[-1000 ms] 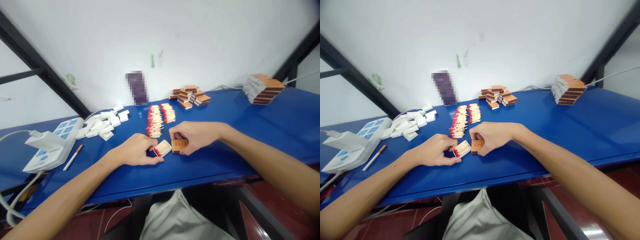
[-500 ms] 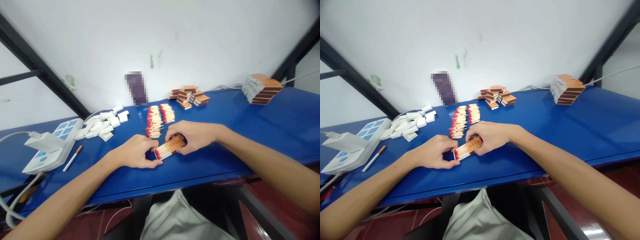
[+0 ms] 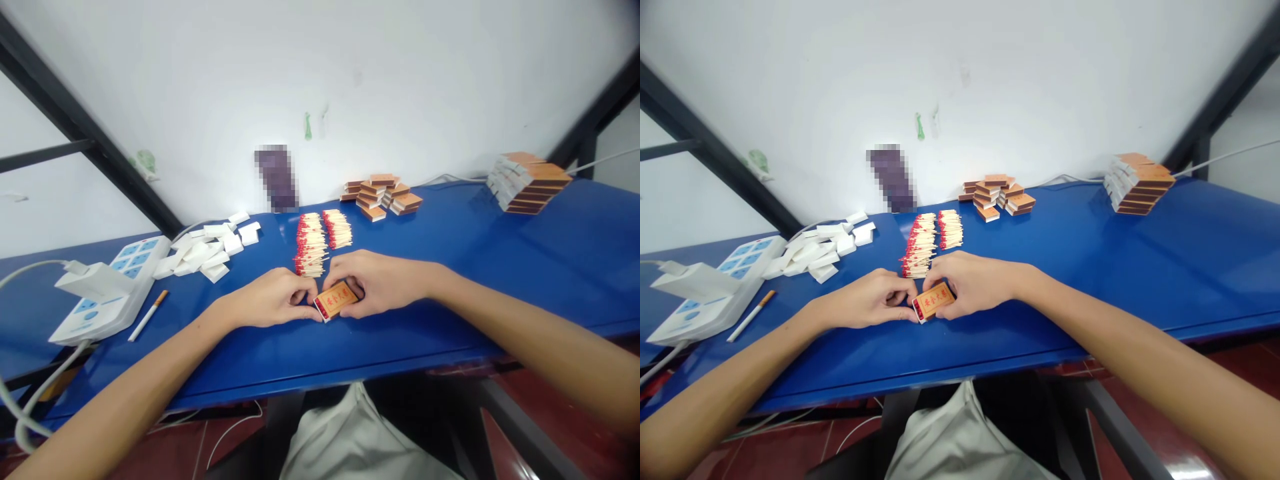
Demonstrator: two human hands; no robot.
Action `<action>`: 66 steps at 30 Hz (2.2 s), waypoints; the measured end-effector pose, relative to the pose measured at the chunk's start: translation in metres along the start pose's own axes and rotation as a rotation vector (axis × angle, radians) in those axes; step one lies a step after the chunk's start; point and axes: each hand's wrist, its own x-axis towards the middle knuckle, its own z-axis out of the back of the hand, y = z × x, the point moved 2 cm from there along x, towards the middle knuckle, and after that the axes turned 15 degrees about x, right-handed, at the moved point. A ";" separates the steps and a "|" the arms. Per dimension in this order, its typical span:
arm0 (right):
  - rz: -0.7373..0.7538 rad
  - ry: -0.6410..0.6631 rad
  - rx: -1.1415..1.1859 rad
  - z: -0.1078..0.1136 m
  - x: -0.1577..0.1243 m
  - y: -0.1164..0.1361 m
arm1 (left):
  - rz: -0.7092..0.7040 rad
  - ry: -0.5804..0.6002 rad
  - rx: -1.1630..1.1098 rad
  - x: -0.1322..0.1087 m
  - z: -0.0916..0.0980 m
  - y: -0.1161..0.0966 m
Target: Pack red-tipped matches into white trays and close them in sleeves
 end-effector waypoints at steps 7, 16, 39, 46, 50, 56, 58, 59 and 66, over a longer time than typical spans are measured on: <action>-0.001 0.008 0.008 -0.002 0.000 0.002 | 0.016 -0.024 -0.053 0.001 -0.001 0.001; 0.037 -0.021 -0.029 -0.002 0.000 0.006 | 0.014 -0.057 0.006 -0.001 -0.003 0.004; -0.648 -0.691 -0.766 0.085 -0.273 -0.099 | 0.598 -0.425 0.716 -0.024 0.011 0.100; -0.610 -0.755 -0.745 0.113 -0.272 -0.109 | 0.642 -0.270 0.637 -0.027 0.006 0.103; -0.593 -0.763 -0.742 0.118 -0.265 -0.106 | 0.635 -0.272 0.644 -0.025 0.007 0.097; -0.598 -0.818 -0.828 0.114 -0.250 -0.109 | 0.587 -0.359 0.659 -0.022 0.010 0.091; -0.562 -0.814 -0.855 0.110 -0.233 -0.107 | 0.564 -0.382 0.659 -0.021 0.011 0.089; -0.523 -0.781 -0.845 0.108 -0.221 -0.105 | 0.554 -0.389 0.660 -0.021 0.011 0.088; -0.503 -0.659 -0.776 0.116 -0.118 -0.100 | 0.527 -0.373 0.588 -0.023 0.009 0.091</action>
